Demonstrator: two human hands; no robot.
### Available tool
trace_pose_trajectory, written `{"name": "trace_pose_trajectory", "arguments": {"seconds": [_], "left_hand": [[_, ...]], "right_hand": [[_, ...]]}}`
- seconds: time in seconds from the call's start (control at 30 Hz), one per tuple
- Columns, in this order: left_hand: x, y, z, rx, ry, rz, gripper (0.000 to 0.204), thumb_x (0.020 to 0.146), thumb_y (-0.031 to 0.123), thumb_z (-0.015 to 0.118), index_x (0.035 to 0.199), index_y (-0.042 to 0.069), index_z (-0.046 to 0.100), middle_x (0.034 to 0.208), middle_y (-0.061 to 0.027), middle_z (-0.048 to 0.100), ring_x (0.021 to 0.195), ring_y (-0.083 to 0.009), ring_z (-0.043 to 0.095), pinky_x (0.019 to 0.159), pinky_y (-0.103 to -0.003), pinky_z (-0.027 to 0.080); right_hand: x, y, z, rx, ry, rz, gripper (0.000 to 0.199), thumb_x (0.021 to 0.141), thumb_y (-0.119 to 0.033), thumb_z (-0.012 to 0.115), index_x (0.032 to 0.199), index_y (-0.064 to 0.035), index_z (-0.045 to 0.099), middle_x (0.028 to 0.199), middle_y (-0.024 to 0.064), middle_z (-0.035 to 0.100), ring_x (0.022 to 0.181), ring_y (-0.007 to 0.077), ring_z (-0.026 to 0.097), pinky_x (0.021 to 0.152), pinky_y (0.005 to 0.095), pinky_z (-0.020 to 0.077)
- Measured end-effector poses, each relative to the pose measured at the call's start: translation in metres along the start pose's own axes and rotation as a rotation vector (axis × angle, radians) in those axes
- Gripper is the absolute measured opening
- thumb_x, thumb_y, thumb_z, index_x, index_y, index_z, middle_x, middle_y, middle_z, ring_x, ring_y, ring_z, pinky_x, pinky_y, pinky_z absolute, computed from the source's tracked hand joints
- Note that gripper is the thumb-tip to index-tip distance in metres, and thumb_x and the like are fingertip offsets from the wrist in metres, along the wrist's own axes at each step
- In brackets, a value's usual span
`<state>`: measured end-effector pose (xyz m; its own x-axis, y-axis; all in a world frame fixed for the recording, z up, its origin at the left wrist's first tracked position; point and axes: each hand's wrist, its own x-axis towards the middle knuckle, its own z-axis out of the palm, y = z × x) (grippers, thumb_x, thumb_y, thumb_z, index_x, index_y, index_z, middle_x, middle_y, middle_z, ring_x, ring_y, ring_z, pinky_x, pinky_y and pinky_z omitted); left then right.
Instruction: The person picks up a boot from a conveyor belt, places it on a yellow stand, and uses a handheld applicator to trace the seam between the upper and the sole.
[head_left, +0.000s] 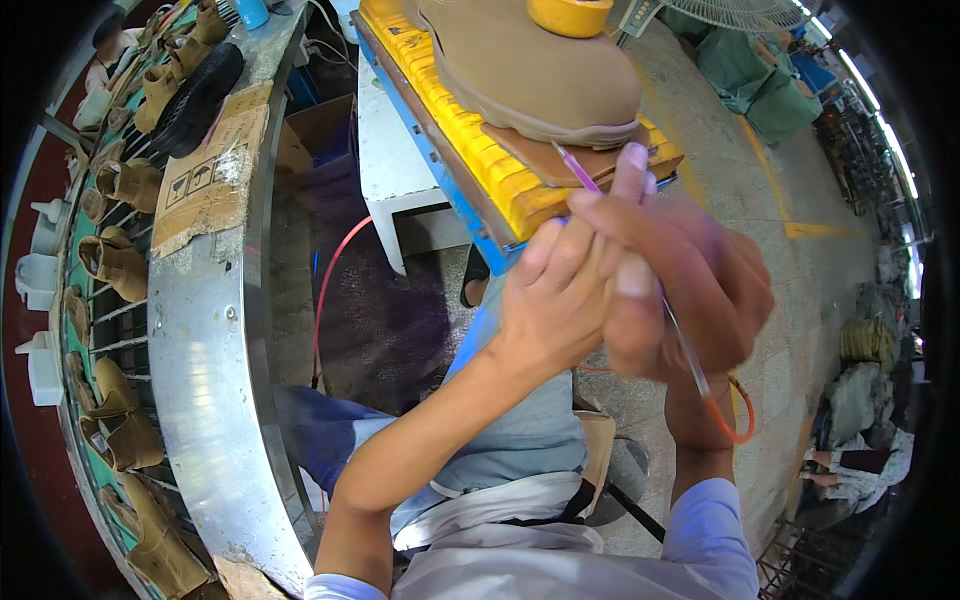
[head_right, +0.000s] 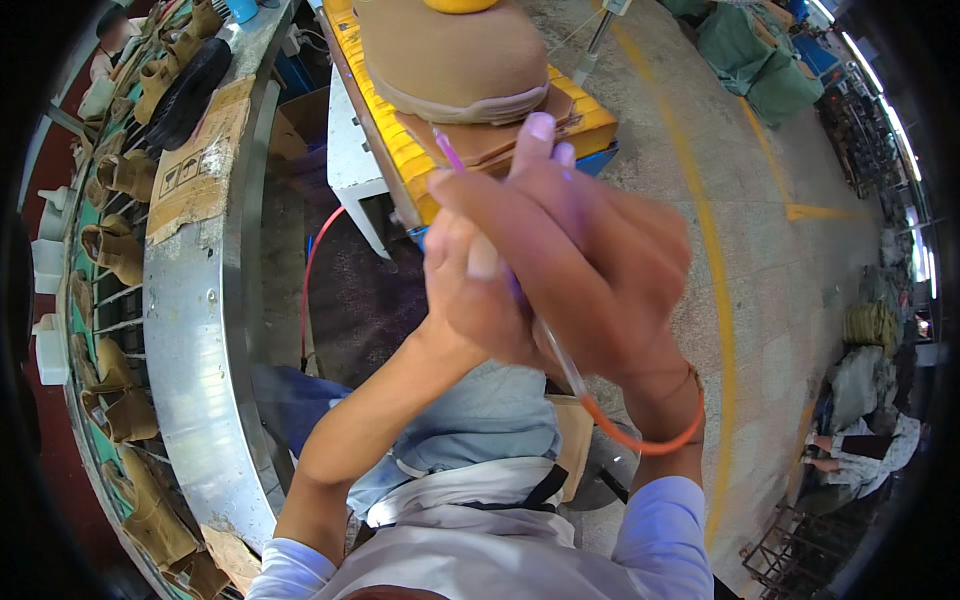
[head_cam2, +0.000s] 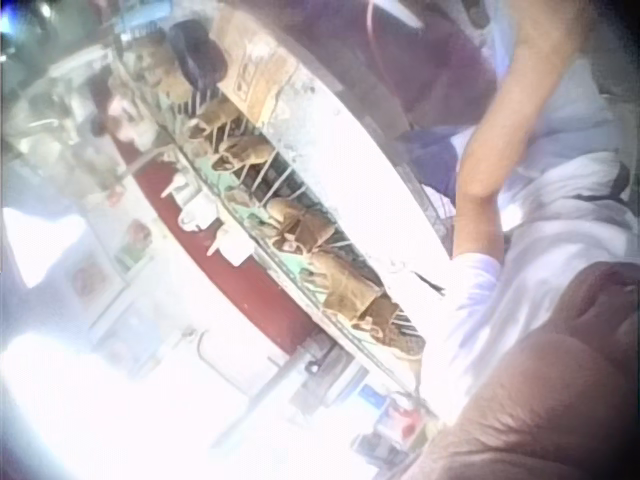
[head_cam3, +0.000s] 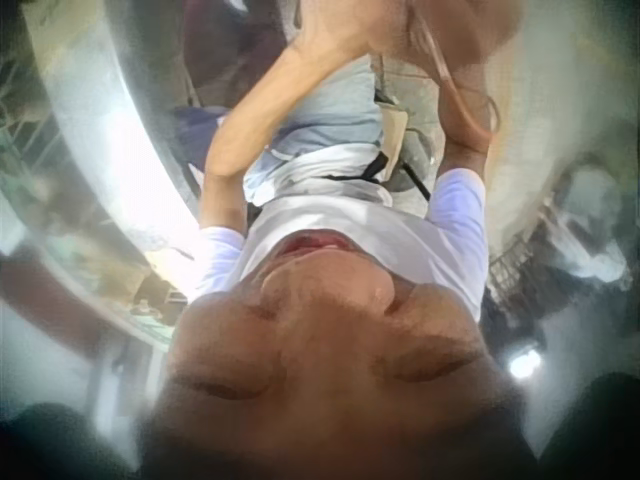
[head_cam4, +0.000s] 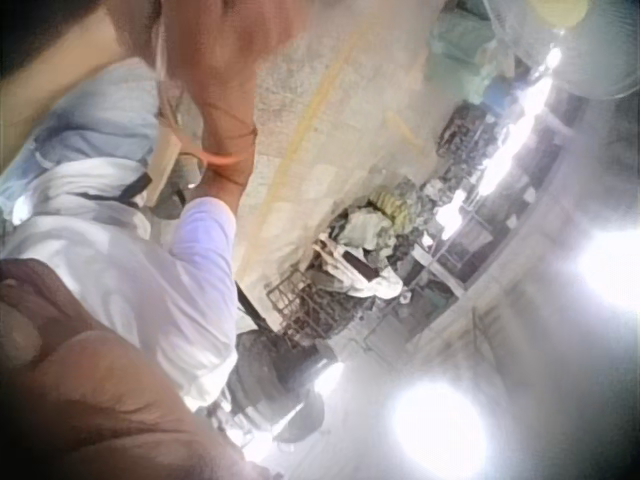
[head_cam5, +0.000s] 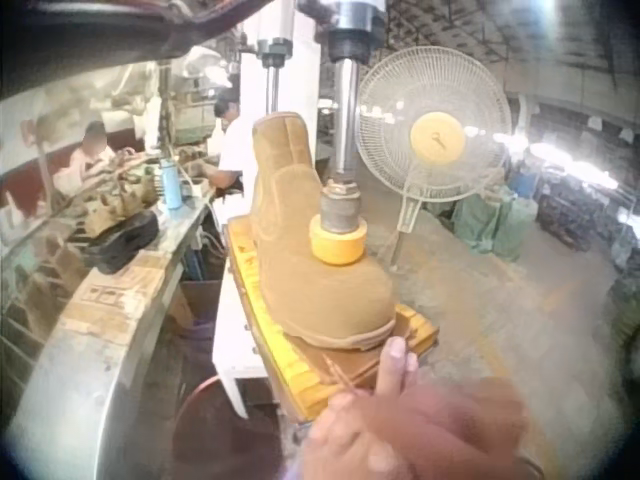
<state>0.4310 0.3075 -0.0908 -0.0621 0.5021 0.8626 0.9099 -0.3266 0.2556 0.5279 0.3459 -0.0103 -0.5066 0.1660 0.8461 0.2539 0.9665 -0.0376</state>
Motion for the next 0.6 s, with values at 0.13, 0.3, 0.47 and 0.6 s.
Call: {"name": "trace_pose_trajectory", "arguments": {"seconds": [0.13, 0.3, 0.47, 0.6], "left_hand": [[-0.025, 0.001, 0.052, -0.109, -0.039, -0.07, 0.045, 0.085, 0.015, 0.065, 0.129, 0.004, 0.062, 0.132, -0.0146, 0.064, 0.122, -0.0264, 0.057, 0.098, -0.036, 0.042], [-0.011, 0.015, 0.037, -0.53, -0.283, -0.391, 0.046, 0.086, 0.018, 0.063, 0.128, 0.0, 0.061, 0.127, -0.0156, 0.064, 0.125, -0.0282, 0.056, 0.108, -0.039, 0.038], [-0.002, 0.01, 0.017, -0.052, -0.196, -0.128, 0.038, 0.088, 0.02, 0.06, 0.121, 0.003, 0.067, 0.133, -0.012, 0.064, 0.126, -0.0254, 0.055, 0.107, -0.038, 0.037], [-0.002, 0.014, 0.019, 0.124, -0.035, -0.036, 0.036, 0.086, 0.018, 0.062, 0.118, 0.003, 0.07, 0.136, -0.0113, 0.063, 0.121, -0.0247, 0.057, 0.103, -0.037, 0.039]], "right_hand": [[0.01, 0.009, 0.01, -0.009, -0.066, 0.031, 0.024, 0.086, -0.009, 0.057, 0.097, -0.0025, 0.077, 0.081, 0.0117, 0.072, 0.067, 0.0216, 0.07, 0.063, 0.0331, 0.0558], [0.012, 0.025, 0.009, -0.116, -0.065, -0.024, 0.023, 0.085, -0.009, 0.058, 0.096, -0.004, 0.077, 0.077, 0.0113, 0.07, 0.064, 0.0219, 0.069, 0.06, 0.0322, 0.0541], [0.01, 0.028, -0.009, -0.112, -0.064, -0.06, 0.021, 0.089, -0.013, 0.059, 0.097, -0.0029, 0.076, 0.077, 0.011, 0.07, 0.063, 0.0218, 0.068, 0.059, 0.0294, 0.0526], [0.012, 0.032, -0.022, -0.085, -0.1, -0.023, 0.023, 0.095, -0.016, 0.058, 0.098, -0.0021, 0.076, 0.077, 0.01, 0.07, 0.064, 0.0194, 0.069, 0.058, 0.0281, 0.0528]]}}
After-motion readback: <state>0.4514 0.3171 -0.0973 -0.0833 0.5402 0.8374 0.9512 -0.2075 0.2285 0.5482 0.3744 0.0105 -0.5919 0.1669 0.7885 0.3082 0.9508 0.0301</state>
